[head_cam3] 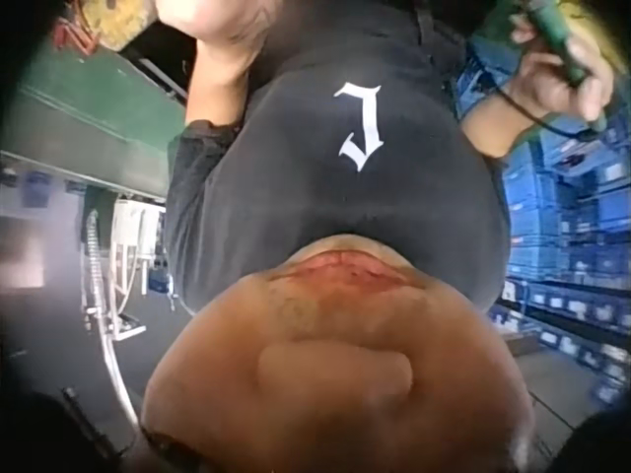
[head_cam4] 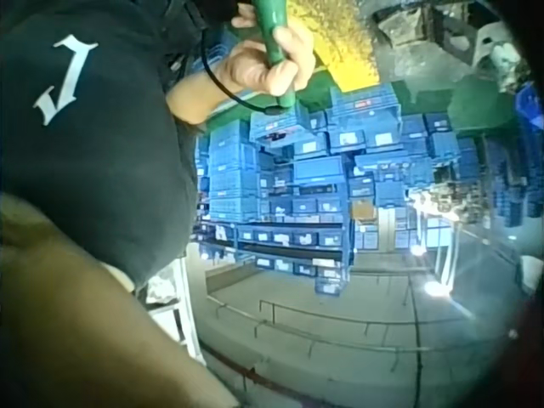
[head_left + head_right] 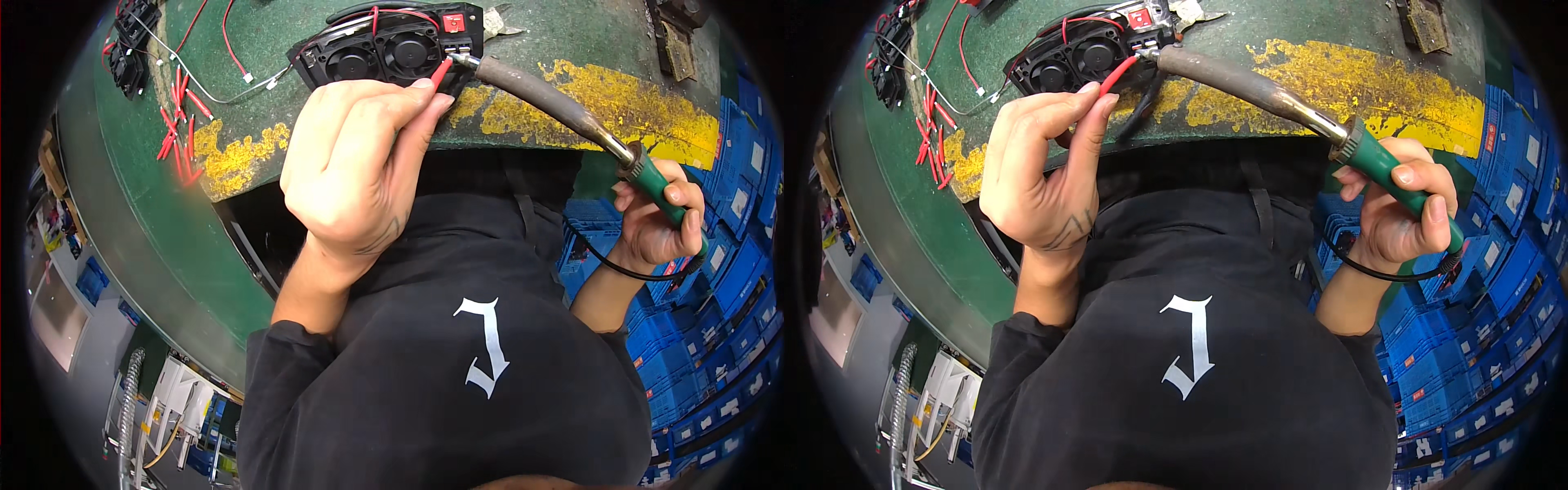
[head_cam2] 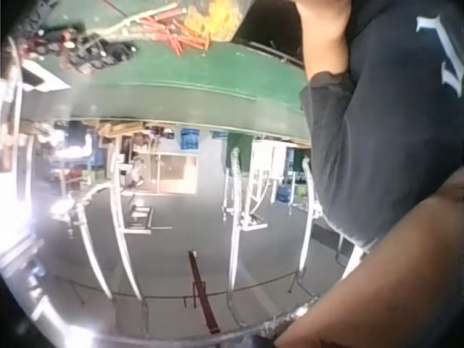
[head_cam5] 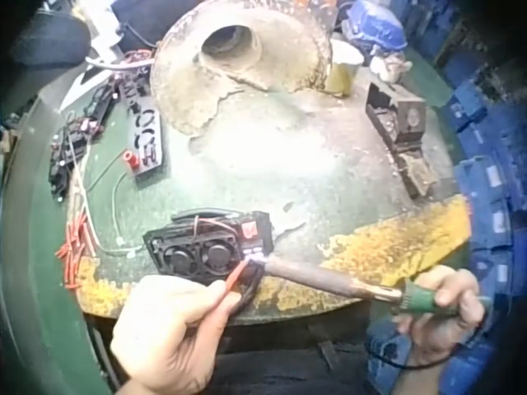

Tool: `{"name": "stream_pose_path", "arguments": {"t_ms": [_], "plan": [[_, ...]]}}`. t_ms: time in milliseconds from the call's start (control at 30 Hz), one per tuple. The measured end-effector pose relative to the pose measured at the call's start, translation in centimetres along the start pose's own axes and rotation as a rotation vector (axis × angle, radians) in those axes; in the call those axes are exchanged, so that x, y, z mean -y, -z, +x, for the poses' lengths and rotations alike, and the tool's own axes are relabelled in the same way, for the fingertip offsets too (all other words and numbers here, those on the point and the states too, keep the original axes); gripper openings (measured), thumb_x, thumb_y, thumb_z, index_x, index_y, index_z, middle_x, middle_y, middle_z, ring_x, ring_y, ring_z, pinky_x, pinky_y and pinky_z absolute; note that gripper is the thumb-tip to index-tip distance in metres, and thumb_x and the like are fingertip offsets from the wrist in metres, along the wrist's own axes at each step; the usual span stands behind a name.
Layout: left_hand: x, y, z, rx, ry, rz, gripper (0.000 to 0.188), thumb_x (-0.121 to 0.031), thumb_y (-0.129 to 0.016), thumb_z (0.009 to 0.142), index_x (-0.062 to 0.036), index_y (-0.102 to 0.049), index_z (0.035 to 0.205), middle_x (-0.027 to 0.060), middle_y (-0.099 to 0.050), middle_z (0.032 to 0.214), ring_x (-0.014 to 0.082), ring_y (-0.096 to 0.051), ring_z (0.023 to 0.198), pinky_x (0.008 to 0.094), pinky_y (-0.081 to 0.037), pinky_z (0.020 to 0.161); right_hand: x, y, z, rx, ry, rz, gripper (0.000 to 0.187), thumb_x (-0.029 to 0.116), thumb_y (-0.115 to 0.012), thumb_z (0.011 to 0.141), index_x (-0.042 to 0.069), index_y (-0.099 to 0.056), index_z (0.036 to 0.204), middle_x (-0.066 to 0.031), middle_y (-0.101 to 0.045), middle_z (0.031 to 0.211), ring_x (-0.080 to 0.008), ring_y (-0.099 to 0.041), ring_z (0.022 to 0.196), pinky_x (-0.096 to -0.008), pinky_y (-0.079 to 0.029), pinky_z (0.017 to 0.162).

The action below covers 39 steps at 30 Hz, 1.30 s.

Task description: Soldering wires to small cooling fans on an assembly workbench.

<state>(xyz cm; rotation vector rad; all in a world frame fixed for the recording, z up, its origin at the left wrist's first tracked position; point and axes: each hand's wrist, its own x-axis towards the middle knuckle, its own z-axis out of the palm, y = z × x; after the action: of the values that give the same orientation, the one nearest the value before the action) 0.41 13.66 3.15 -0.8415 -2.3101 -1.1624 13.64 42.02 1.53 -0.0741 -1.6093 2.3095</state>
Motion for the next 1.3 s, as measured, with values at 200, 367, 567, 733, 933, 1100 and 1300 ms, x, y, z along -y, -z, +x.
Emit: {"name": "stream_pose_path", "arguments": {"t_ms": [200, 367, 567, 733, 933, 1100, 1300], "plan": [[-0.1, 0.1, 0.1, 0.004, 0.011, 0.024, 0.020, 0.004, -0.082, 0.065, 0.0029, -0.069, 0.080, 0.0099, -0.064, 0.070, 0.0231, -0.062, 0.064, 0.0300, -0.050, 0.059, -0.1, -0.1, 0.1, 0.009, -0.002, -0.003, 0.043, 0.039, -0.043, 0.093, 0.000, -0.062, 0.099, -0.0297, -0.062, 0.094, -0.0346, -0.064, 0.062, -0.0353, -0.053, 0.052], [-0.1, -0.3, 0.4, 0.013, 0.008, 0.002, 0.019, 0.004, -0.081, 0.065, 0.0028, -0.069, 0.080, 0.0101, -0.064, 0.070, 0.0234, -0.062, 0.064, 0.0303, -0.050, 0.059, 0.3, 0.2, -0.2, 0.002, 0.008, -0.003, 0.044, 0.039, -0.042, 0.094, 0.001, -0.063, 0.100, -0.0300, -0.061, 0.095, -0.0349, -0.065, 0.064, -0.0351, -0.053, 0.052], [-0.2, -0.1, 0.2, 0.027, 0.014, 0.006, 0.020, 0.004, -0.081, 0.065, 0.0032, -0.069, 0.080, 0.0102, -0.064, 0.071, 0.0234, -0.062, 0.065, 0.0303, -0.050, 0.060, 0.0, 0.2, -0.2, -0.002, -0.004, 0.041, 0.044, 0.040, -0.042, 0.094, 0.001, -0.063, 0.101, -0.0299, -0.061, 0.095, -0.0346, -0.065, 0.063, -0.0352, -0.053, 0.052], [-0.2, -0.5, 0.4, 0.013, -0.030, 0.029, 0.021, 0.004, -0.082, 0.063, 0.0028, -0.069, 0.080, 0.0102, -0.062, 0.070, 0.0237, -0.062, 0.064, 0.0305, -0.050, 0.059, 0.2, 0.3, -0.3, 0.002, -0.012, 0.018, 0.045, 0.040, -0.041, 0.094, 0.002, -0.063, 0.102, -0.0301, -0.061, 0.096, -0.0339, -0.064, 0.063, -0.0358, -0.053, 0.052], [-0.1, -0.6, 0.4, 0.011, -0.057, 0.047, 0.022, 0.003, -0.082, 0.062, 0.0020, -0.068, 0.079, 0.0096, -0.061, 0.069, 0.0233, -0.060, 0.063, 0.0304, -0.048, 0.057, 0.3, 0.5, -0.4, 0.007, -0.011, 0.003, 0.043, 0.041, -0.041, 0.095, 0.006, -0.065, 0.106, -0.0302, -0.062, 0.098, -0.0315, -0.063, 0.062, -0.0339, -0.052, 0.052], [0.1, -0.5, 0.3, 0.004, -0.063, 0.049, 0.023, 0.003, -0.083, 0.062, 0.0018, -0.068, 0.079, 0.0092, -0.061, 0.069, 0.0229, -0.060, 0.062, 0.0302, -0.048, 0.057, -0.2, 0.8, -0.5, 0.011, -0.014, -0.024, 0.043, 0.041, -0.041, 0.096, 0.011, -0.067, 0.110, -0.0304, -0.063, 0.101, -0.0292, -0.061, 0.060, -0.0329, -0.051, 0.053], [-0.1, -0.6, 0.5, 0.015, -0.073, 0.064, 0.023, 0.003, -0.082, 0.062, 0.0017, -0.068, 0.080, 0.0087, -0.060, 0.069, 0.0224, -0.059, 0.061, 0.0303, -0.047, 0.056, -0.3, 0.1, -0.4, 0.001, 0.006, 0.052, 0.044, 0.039, -0.040, 0.095, 0.002, -0.063, 0.103, -0.0304, -0.062, 0.095, -0.0342, -0.065, 0.064, -0.0351, -0.053, 0.052]]}}
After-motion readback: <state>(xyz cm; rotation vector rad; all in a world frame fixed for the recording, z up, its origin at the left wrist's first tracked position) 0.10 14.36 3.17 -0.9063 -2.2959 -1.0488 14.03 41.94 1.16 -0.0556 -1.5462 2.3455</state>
